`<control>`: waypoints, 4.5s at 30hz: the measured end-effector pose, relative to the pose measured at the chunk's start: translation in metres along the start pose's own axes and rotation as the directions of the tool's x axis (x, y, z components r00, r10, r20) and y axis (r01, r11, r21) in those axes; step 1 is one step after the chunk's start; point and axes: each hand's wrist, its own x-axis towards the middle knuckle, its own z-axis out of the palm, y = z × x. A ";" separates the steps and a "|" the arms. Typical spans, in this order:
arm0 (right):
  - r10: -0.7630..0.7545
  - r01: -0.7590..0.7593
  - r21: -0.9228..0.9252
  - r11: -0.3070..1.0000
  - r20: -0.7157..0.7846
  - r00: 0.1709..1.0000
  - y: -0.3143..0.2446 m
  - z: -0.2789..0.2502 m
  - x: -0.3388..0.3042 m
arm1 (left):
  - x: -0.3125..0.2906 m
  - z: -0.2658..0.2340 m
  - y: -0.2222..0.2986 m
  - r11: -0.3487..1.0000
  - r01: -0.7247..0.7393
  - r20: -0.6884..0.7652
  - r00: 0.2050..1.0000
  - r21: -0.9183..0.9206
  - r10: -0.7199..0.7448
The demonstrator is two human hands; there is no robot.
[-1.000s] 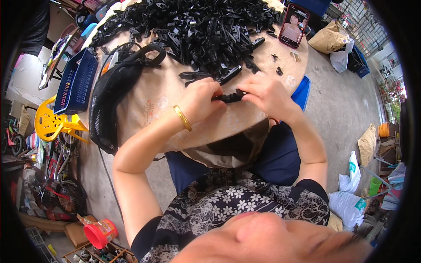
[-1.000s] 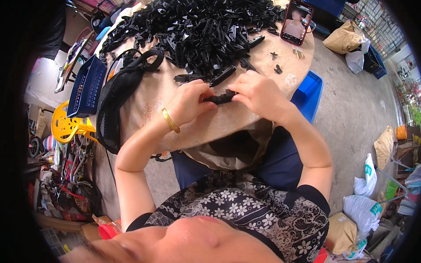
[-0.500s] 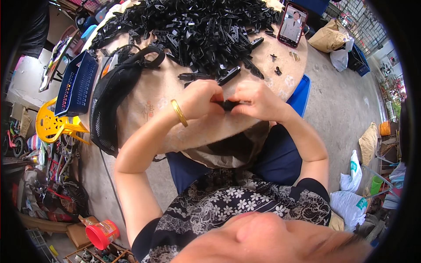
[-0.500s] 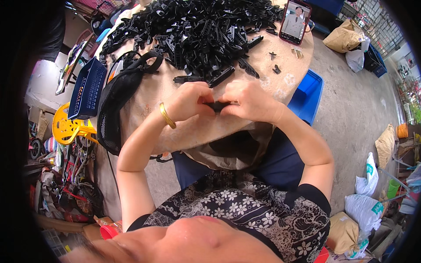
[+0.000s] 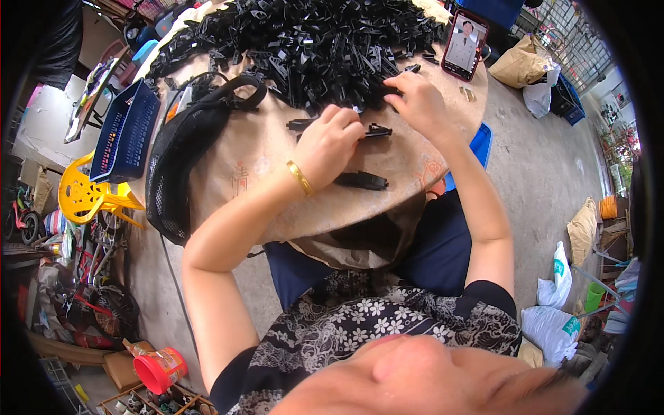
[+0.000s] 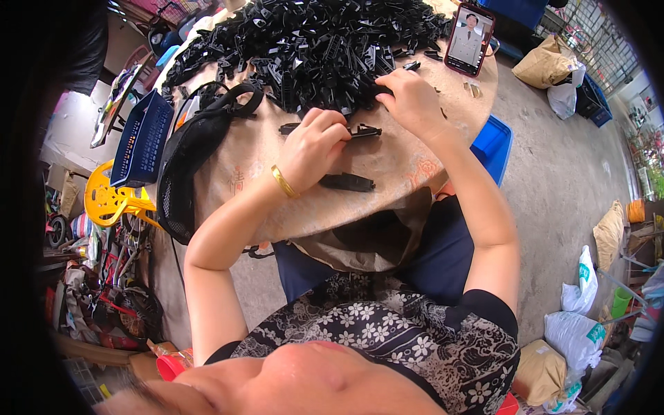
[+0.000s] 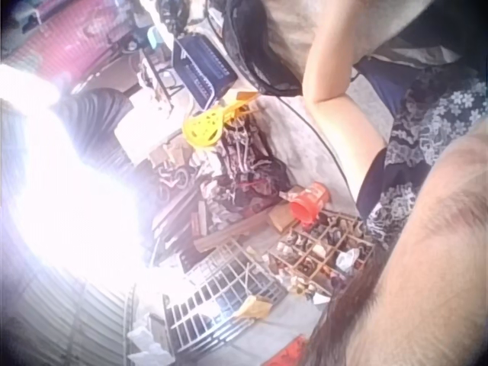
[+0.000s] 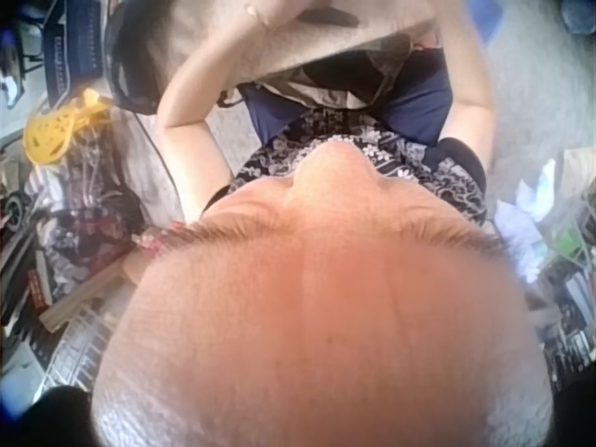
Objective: The person assembles plastic components by picking small parts from a pile, joining them together by hand, and placing the assembled pieces on the table.
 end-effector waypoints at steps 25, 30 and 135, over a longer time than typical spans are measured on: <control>0.061 -0.159 0.453 0.877 0.223 0.973 -0.056 -0.044 -0.043 | -0.017 -0.010 0.004 0.921 0.324 0.175 0.941 -0.217 -0.290; -0.178 0.131 0.260 0.957 0.164 0.970 -0.045 -0.038 -0.045 | -0.015 -0.013 0.003 0.940 0.284 0.177 0.951 -0.189 -0.252; -0.159 0.079 0.268 0.960 0.292 0.943 -0.063 -0.057 -0.052 | -0.020 -0.022 0.004 0.949 0.251 0.277 0.941 -0.192 -0.193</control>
